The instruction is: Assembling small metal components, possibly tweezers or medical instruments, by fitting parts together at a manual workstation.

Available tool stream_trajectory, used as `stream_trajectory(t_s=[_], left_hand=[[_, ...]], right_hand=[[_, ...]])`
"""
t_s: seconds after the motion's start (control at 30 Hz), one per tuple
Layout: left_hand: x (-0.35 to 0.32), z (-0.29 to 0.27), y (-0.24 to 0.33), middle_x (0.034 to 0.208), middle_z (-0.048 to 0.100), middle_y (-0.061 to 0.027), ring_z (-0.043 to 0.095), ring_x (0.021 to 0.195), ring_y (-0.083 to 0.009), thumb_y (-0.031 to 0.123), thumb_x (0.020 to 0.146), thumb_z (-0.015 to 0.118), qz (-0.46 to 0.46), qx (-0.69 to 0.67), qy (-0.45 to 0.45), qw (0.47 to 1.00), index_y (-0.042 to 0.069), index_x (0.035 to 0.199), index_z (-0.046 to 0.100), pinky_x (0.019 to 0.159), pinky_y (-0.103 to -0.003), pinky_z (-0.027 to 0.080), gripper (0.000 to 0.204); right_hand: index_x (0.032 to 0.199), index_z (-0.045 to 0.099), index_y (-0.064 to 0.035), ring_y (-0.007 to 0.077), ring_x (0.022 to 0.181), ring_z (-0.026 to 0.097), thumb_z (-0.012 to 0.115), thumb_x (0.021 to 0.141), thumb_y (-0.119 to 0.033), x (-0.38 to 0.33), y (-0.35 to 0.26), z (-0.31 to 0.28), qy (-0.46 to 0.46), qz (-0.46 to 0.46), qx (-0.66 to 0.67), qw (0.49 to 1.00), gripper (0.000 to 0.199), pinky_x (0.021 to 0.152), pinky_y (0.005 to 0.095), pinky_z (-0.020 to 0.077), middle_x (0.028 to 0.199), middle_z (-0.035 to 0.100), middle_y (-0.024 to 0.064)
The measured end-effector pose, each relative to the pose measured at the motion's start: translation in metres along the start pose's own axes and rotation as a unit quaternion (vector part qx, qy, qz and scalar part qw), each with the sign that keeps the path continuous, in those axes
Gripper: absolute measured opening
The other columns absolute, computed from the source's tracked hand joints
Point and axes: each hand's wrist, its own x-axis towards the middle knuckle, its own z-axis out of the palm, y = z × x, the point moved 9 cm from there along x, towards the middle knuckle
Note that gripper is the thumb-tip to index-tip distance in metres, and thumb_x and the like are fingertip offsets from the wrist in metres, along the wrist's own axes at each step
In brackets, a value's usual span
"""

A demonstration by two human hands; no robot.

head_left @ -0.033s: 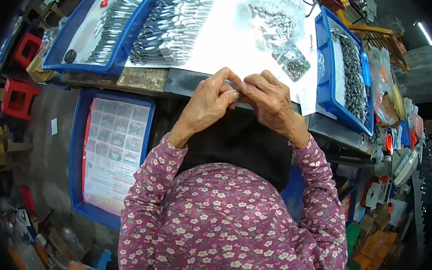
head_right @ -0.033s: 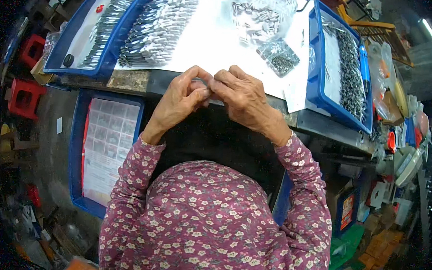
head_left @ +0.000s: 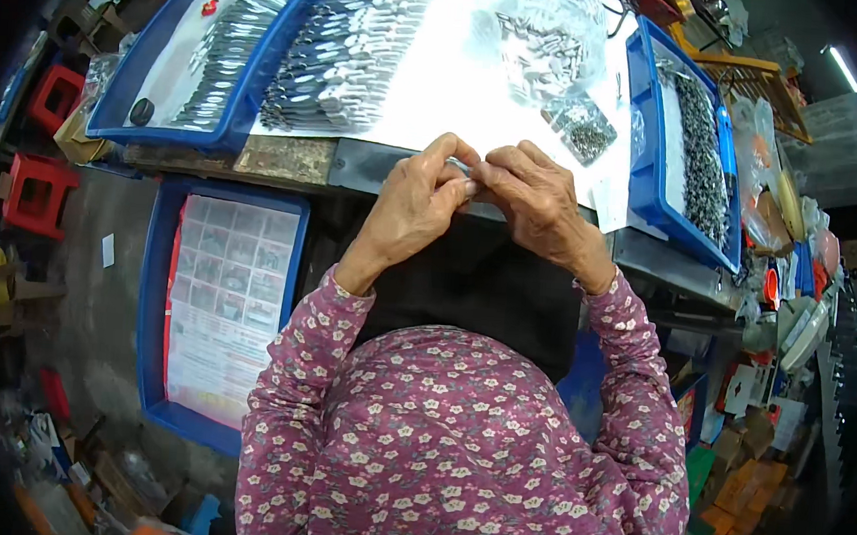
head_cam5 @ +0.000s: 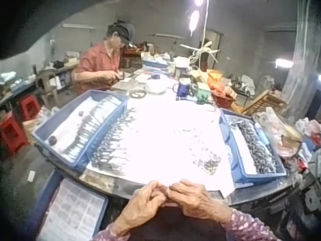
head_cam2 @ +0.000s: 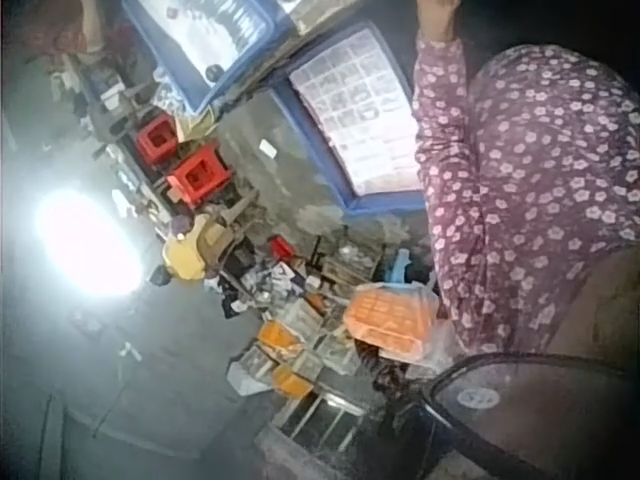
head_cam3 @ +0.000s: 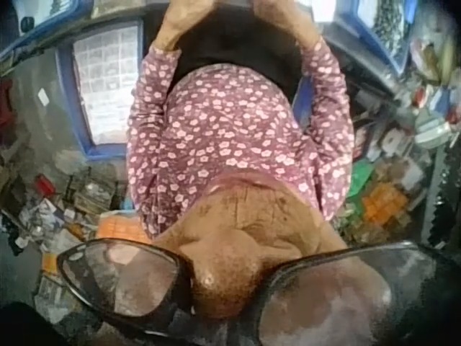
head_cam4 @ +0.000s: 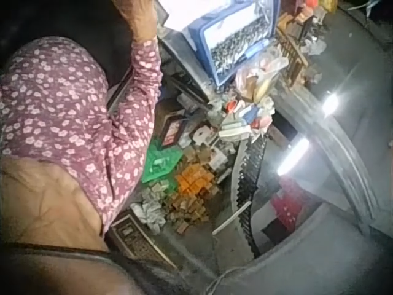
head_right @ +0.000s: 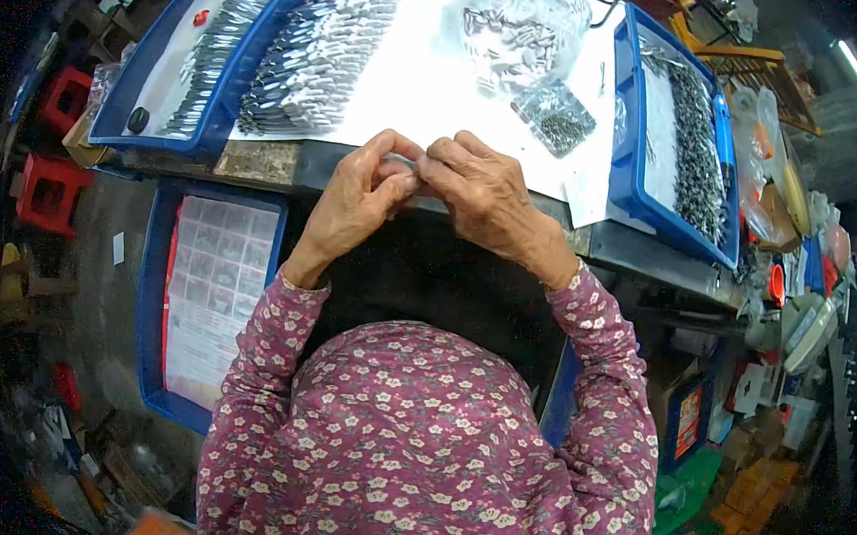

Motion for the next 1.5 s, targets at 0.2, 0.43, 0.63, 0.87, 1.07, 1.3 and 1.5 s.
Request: stream_trajectory(t_s=[0.2, 0.43, 0.63, 0.87, 1.07, 1.3, 1.5], left_hand=[[-0.014, -0.022, 0.056, 0.082, 0.056, -0.0149, 0.056, 0.074, -0.0327, -0.004, 0.069, 0.055, 0.253, 0.254, 0.254, 0.898, -0.001, 0.093, 0.051, 0.067, -0.038, 0.046, 0.024], [-0.012, -0.018, 0.034, 0.084, 0.055, -0.0152, 0.057, 0.078, -0.0318, -0.010, 0.071, 0.053, 0.270, 0.215, 0.252, 0.904, -0.002, 0.090, 0.051, 0.066, -0.036, 0.046, 0.021], [0.004, -0.017, -0.009, 0.080, 0.058, -0.0177, 0.058, 0.071, -0.0349, -0.002, 0.077, 0.051, 0.160, 0.168, 0.212, 0.949, -0.002, 0.093, 0.051, 0.061, -0.037, 0.047, 0.016], [0.005, -0.015, -0.006, 0.075, 0.059, -0.0148, 0.060, 0.068, -0.0296, -0.002, 0.078, 0.051, 0.171, 0.186, 0.202, 0.946, 0.000, 0.090, 0.053, 0.059, -0.033, 0.047, 0.012], [0.002, -0.019, -0.007, 0.074, 0.059, -0.0151, 0.060, 0.068, -0.0290, -0.002, 0.078, 0.049, 0.160, 0.157, 0.194, 0.955, -0.001, 0.089, 0.054, 0.060, -0.032, 0.047, 0.012], [-0.003, -0.023, -0.010, 0.073, 0.059, -0.0145, 0.061, 0.067, -0.0261, -0.003, 0.080, 0.045, 0.135, 0.090, 0.156, 0.974, -0.002, 0.087, 0.052, 0.060, -0.031, 0.047, 0.010], [-0.019, -0.056, 0.021, 0.072, 0.059, -0.0134, 0.062, 0.069, -0.0223, -0.006, 0.079, 0.048, 0.167, 0.116, 0.172, 0.964, -0.002, 0.087, 0.053, 0.060, -0.027, 0.048, 0.011]], right_hand=[[0.083, 0.057, -0.0005, 0.0248, 0.068, 0.053, 0.065, 0.065, 0.001, 0.027, 0.028, -0.014, 0.029, 0.016, 0.020, 0.999, 0.020, 0.057, 0.0322, 0.0416, 0.077, 0.054, 0.0095], [0.082, 0.059, 0.0032, 0.0146, 0.062, 0.052, 0.062, 0.073, -0.002, 0.060, 0.091, -0.011, 0.073, 0.109, 0.054, 0.990, 0.011, 0.054, 0.0261, 0.0414, 0.076, 0.055, 0.0082], [0.079, 0.061, 0.0008, 0.0170, 0.060, 0.054, 0.064, 0.074, -0.011, 0.113, 0.125, 0.014, 0.126, 0.114, 0.000, 0.985, 0.013, 0.056, 0.0281, 0.0435, 0.073, 0.057, 0.0079], [0.074, 0.062, -0.0024, 0.0241, 0.063, 0.055, 0.065, 0.071, -0.015, 0.172, 0.140, 0.051, 0.127, 0.062, -0.119, 0.983, 0.013, 0.058, 0.0357, 0.0439, 0.070, 0.055, 0.0087], [0.071, 0.059, -0.0032, 0.0292, 0.074, 0.056, 0.062, 0.066, -0.013, 0.193, 0.145, 0.077, 0.071, 0.063, -0.160, 0.983, 0.012, 0.065, 0.0399, 0.0461, 0.078, 0.054, 0.0131], [0.076, 0.062, -0.0059, 0.0295, 0.076, 0.058, 0.055, 0.069, -0.009, 0.189, 0.152, 0.076, 0.076, 0.064, -0.135, 0.986, 0.011, 0.066, 0.0382, 0.0469, 0.078, 0.057, 0.0123], [0.080, 0.063, -0.0078, 0.0278, 0.075, 0.057, 0.058, 0.074, -0.011, 0.179, 0.157, 0.064, 0.105, 0.077, -0.128, 0.983, 0.008, 0.064, 0.0378, 0.0451, 0.078, 0.056, 0.0096]])
